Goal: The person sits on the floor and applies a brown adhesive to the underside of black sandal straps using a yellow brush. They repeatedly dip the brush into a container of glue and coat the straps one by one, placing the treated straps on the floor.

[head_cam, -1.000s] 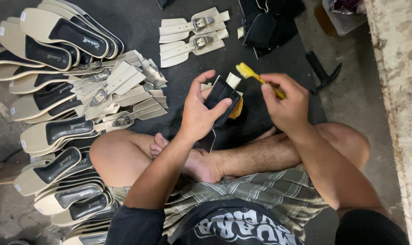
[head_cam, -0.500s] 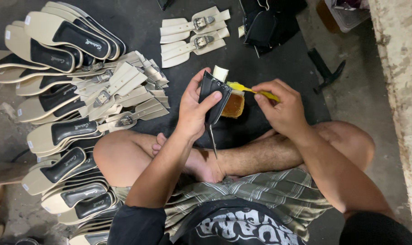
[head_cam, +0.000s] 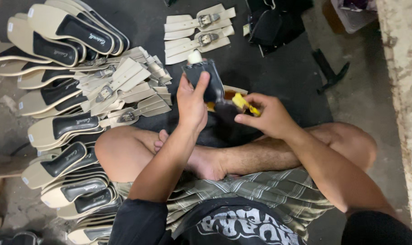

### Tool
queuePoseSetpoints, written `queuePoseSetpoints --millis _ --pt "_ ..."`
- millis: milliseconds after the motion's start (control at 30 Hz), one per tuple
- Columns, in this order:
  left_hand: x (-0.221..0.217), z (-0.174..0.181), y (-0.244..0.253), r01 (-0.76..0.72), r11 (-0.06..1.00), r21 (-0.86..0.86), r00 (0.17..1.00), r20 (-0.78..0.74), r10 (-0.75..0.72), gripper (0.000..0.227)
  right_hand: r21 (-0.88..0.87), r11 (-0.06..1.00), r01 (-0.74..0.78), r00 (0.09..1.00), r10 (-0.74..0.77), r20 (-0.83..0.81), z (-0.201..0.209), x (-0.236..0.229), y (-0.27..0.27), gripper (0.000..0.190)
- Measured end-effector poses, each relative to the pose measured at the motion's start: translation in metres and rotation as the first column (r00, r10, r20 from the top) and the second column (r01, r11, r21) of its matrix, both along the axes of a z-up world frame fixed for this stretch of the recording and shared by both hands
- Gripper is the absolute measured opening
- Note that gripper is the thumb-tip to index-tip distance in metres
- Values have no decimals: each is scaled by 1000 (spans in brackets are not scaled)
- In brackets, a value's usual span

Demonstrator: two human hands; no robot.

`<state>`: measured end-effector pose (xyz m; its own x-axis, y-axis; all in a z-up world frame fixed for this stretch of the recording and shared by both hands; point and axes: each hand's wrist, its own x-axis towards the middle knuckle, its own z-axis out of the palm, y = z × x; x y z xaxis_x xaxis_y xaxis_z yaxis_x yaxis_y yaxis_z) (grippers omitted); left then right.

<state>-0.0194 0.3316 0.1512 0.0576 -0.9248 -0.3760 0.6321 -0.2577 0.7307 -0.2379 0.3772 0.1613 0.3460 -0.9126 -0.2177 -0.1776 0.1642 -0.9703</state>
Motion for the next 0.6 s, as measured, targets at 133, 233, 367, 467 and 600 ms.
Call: queuePoseSetpoints --millis 133,233,367,467,600 --pt "5 -9 13 105 993 52 963 -256 -88 49 83 983 166 966 -144 -215 -13 1 0 33" --pt "-13 -13 25 505 854 -127 856 203 -476 45 100 972 211 977 -208 -38 -18 -5 -13 34" --pt "-12 -23 15 261 964 56 918 295 -266 39 -139 951 277 941 -298 -162 -15 -11 -25 26" --pt "6 -30 -2 76 997 32 956 282 -82 38 -238 971 23 808 -159 -568 -7 -12 -22 19" --pt "12 -36 -9 -10 1000 26 976 216 4 36 -293 906 -305 601 -55 -797 -3 0 -15 16"
